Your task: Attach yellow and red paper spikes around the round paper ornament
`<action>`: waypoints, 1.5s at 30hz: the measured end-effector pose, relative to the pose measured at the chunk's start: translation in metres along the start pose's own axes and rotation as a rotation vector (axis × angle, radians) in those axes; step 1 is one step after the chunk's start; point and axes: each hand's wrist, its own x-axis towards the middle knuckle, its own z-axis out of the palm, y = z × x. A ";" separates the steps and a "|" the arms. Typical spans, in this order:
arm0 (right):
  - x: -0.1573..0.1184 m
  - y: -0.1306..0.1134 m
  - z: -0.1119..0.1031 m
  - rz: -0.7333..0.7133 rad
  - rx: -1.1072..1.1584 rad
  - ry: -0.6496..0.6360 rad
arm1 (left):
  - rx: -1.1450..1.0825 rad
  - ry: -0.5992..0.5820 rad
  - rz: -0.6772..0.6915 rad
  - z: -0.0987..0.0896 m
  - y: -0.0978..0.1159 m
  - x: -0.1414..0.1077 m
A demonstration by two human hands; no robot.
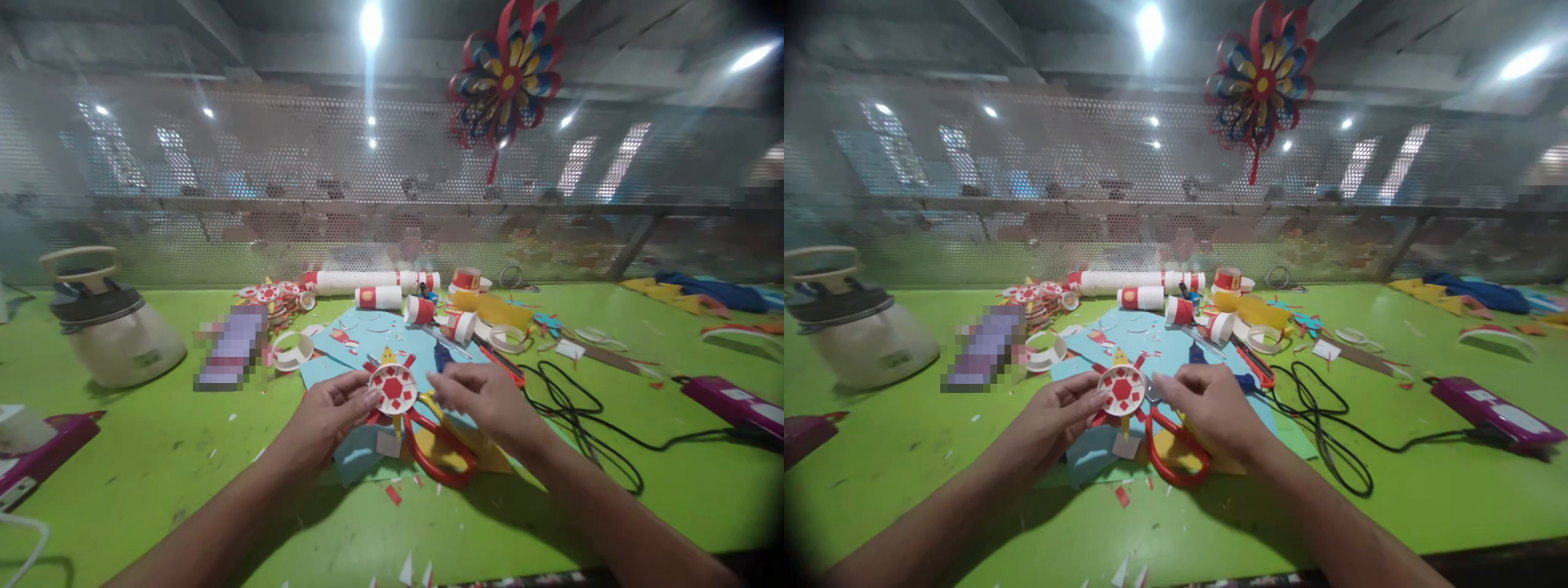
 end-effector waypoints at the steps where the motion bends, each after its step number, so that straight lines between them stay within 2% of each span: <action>1: 0.001 -0.001 0.000 0.001 0.067 0.044 | 0.006 -0.015 -0.017 0.000 -0.001 0.000; 3: 0.002 -0.003 0.001 -0.002 0.187 0.065 | 0.031 -0.036 -0.047 0.001 -0.003 0.000; 7: 0.000 -0.006 0.010 0.016 0.325 0.021 | 0.091 -0.066 -0.071 0.003 -0.004 -0.001; 13: 0.000 0.001 0.020 0.088 0.516 0.028 | 0.139 -0.023 -0.066 0.006 -0.004 -0.003; 19: 0.001 0.005 0.024 0.244 0.865 -0.061 | 0.155 0.051 -0.027 0.008 -0.008 -0.001; 24: 0.003 0.002 0.021 0.353 0.997 -0.118 | 0.189 0.000 0.026 0.009 -0.008 -0.003; 29: 0.002 0.000 0.021 0.355 0.988 -0.108 | 0.181 -0.006 0.009 0.009 -0.007 -0.003; 32: 0.000 0.002 0.023 0.293 0.970 -0.116 | 0.155 0.042 -0.026 0.005 -0.009 -0.001; 34: -0.001 0.002 0.025 0.255 0.943 -0.133 | 0.133 0.031 -0.032 0.003 -0.009 0.000; 40: -0.005 0.001 0.026 0.236 0.572 -0.092 | 0.020 -0.082 -0.006 0.006 -0.001 -0.005; 45: -0.005 -0.001 0.026 0.216 0.462 -0.109 | 0.022 -0.030 -0.027 0.005 -0.001 -0.004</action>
